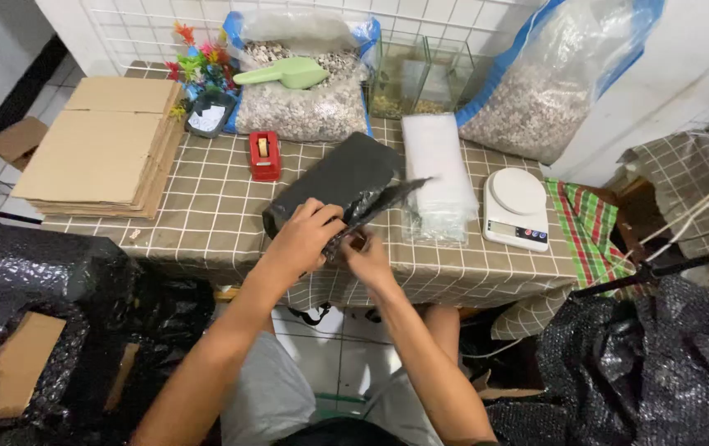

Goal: Packing items into a cardboard box using bubble wrap and tape

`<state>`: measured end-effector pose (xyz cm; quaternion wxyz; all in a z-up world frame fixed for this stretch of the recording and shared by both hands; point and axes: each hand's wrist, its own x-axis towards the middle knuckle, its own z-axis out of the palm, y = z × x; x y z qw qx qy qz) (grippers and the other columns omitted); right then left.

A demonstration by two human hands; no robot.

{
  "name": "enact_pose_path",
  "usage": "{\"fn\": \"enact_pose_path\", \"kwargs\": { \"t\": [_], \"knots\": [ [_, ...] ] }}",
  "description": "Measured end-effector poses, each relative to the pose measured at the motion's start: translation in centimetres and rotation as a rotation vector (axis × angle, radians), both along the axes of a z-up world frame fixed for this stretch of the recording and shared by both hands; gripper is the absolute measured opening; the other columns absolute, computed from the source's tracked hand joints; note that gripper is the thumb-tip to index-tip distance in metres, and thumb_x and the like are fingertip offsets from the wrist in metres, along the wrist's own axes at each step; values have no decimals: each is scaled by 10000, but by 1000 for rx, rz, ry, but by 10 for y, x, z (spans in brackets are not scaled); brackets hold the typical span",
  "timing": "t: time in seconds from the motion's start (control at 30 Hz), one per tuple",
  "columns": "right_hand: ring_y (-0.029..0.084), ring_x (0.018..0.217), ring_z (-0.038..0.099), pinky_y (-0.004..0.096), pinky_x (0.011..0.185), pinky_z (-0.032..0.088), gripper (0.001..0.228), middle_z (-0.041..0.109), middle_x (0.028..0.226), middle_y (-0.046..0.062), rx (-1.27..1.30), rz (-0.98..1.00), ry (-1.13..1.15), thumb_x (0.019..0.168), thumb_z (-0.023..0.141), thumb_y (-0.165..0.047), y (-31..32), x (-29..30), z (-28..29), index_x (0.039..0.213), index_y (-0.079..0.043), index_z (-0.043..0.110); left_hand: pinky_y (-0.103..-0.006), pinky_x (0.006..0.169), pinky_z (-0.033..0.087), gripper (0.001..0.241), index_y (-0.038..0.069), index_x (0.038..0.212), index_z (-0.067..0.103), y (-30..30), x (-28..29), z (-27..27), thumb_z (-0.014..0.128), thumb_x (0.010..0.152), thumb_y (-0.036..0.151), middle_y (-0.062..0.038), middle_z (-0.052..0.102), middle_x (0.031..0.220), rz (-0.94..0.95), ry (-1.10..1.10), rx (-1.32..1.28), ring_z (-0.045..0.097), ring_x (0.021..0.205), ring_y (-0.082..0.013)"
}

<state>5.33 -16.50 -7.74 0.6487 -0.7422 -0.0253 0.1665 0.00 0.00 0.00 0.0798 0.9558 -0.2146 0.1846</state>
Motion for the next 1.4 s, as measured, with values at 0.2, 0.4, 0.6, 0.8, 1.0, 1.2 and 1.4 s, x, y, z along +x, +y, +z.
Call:
{"fn": "enact_pose_path", "kwargs": {
  "t": [0.2,0.4,0.6,0.8,1.0,1.2,1.4],
  "knots": [
    [210,819,684,337,688,560,303,719,959,138,341,-175,-49,884,705,-43,57,-45,42,1163,74,692,-382,967,425,680,252,988,629,38,68,-70,887,362,313,79,582,1061,-67,-138,170,462,1079,-216],
    [428,913,761,469,808,579,348,794,908,221,-717,532,-343,912,717,-325,-24,-60,127,1008,-4,811,-383,1043,393,291,102,1063,678,50,6,-5,757,783,85,-12,639,1097,-120,83,-96,526,1124,-260],
    [496,1485,260,749,1103,281,1305,249,1606,289,-1173,216,-1128,578,968,-259,-64,-12,158,1635,-179,208,-419,1108,435,108,122,984,743,51,7,2,715,899,183,-9,655,1163,-112,92,-139,601,1166,-222],
    [227,1438,492,591,1165,328,240,674,1345,-30,-1019,520,-1328,776,817,-261,-81,94,135,990,-256,708,-448,1048,498,241,70,950,766,44,-6,13,637,974,272,-64,602,1186,-100,106,-282,674,1060,-283],
    [390,864,737,542,856,554,196,763,804,103,-771,598,-953,817,654,-328,-53,128,144,864,-154,730,-434,834,599,361,-20,862,763,41,-15,39,552,1045,208,-169,713,1018,-76,192,-531,735,903,-364],
    [380,705,721,498,756,558,242,668,591,79,-878,498,-976,809,678,-408,-34,167,120,738,-178,700,-311,650,591,302,56,819,781,42,-8,20,630,1024,218,-74,750,920,79,85,-785,742,754,-264],
    [388,778,739,501,798,585,194,741,712,86,-895,486,-969,767,740,-336,-22,191,116,828,-156,778,-314,627,586,104,91,841,816,30,9,-3,763,804,172,-62,747,825,479,-86,-1065,737,722,-278]
  ]
}}
